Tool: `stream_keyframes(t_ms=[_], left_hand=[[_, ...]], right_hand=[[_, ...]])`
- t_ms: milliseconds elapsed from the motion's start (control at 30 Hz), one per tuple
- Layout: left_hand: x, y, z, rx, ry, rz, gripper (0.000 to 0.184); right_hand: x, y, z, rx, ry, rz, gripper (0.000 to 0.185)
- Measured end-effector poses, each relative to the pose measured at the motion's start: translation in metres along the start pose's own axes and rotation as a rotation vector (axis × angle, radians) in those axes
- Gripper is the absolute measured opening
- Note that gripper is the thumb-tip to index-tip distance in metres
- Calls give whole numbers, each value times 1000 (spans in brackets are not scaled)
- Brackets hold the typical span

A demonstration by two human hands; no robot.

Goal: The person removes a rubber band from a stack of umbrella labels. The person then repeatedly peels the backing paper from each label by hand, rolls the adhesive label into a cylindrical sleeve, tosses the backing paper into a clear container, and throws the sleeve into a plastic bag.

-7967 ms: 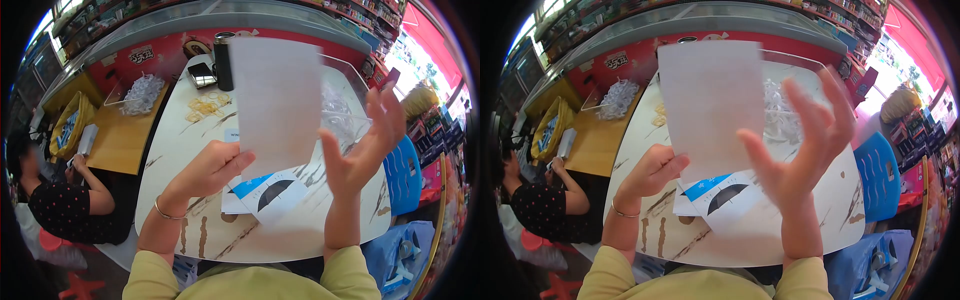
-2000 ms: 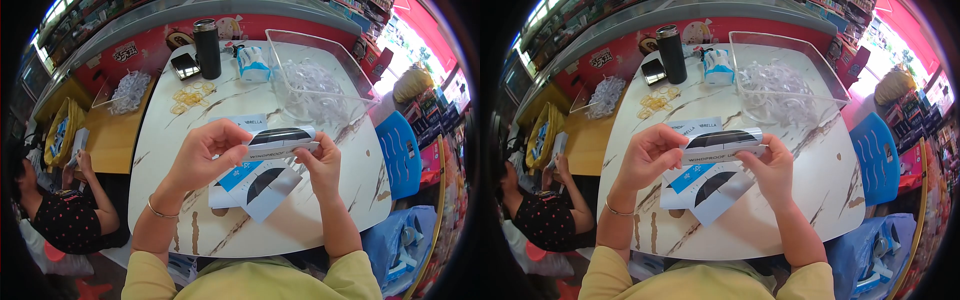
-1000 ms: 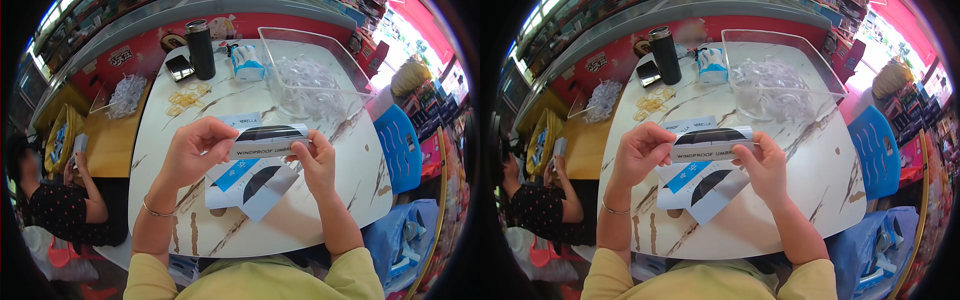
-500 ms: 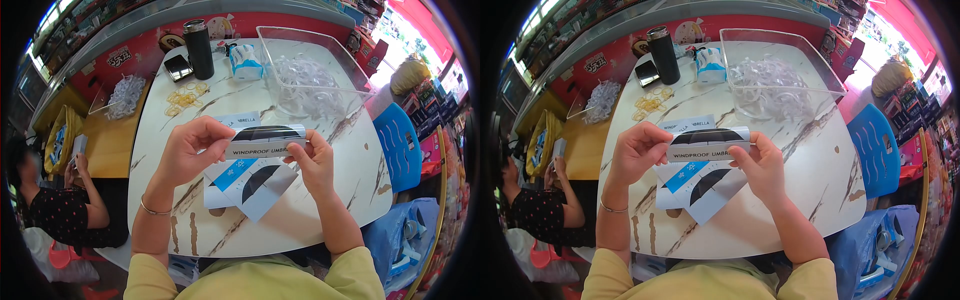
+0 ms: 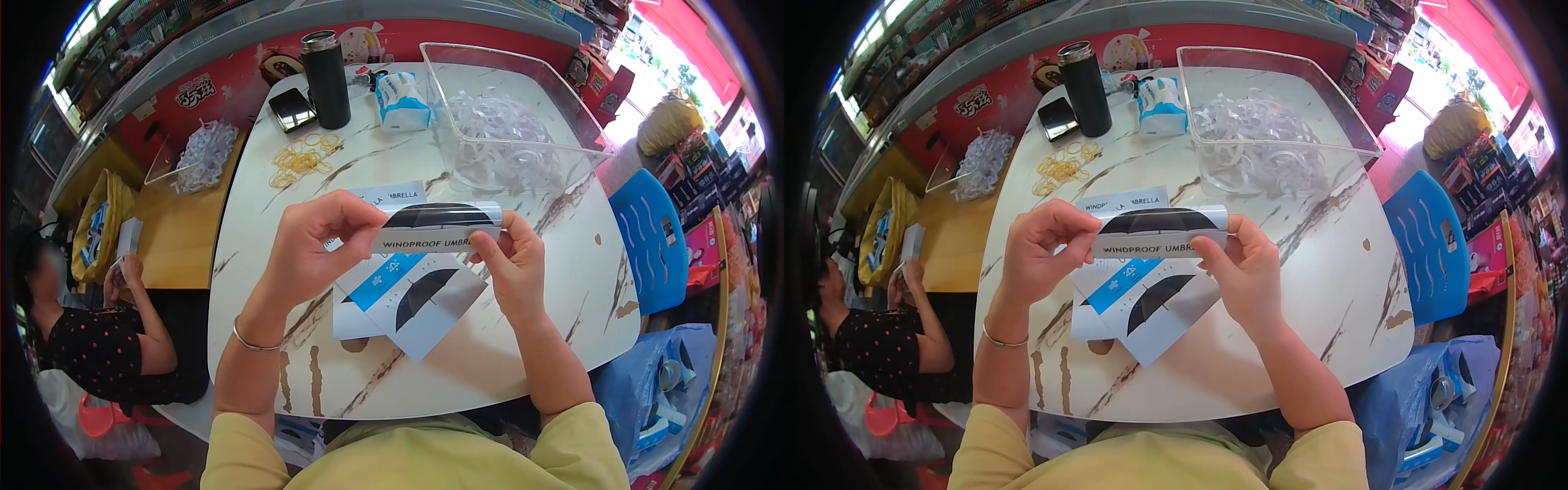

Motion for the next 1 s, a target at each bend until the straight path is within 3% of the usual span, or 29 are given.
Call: stream_keyframes(t_ms=[267,333,467,633,667,700,833,933,1000], left_hand=[[0,-3,-1,230,-217,35,15],[1,-3,0,293,-284,28,16],[0,-6,-5,288,-232,106,21],[-8,-34,-3,300,-56,160,31],[-10,-39,-2,295,-58,169,31],[-11,-45,-2,290,-60,178,32],[-16,-56,3,349,-144,171,34],[-16,-55,7,414,-230,177,35],[-16,-51,10,379,-210,204,36]], right_hand=[[2,-1,0,3,118,61,11],[5,1,2,-99,235,114,11],[1,2,10,16,86,69,13],[4,-4,6,29,118,132,49],[4,-6,5,16,133,159,57],[1,-8,6,30,96,173,81],[-6,-13,2,-231,184,207,105],[-3,-12,3,-155,242,174,95],[-1,-8,-4,6,134,159,83]])
Point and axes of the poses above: each hand's wrist, its own x-axis towards the middle knuckle, its own y-axis out of the back of the hand, z = x × y, the point moved 1 cm from there along x, towards the middle knuckle, and after that the axes turned 8 degrees about -x, right-handed, at the moved point
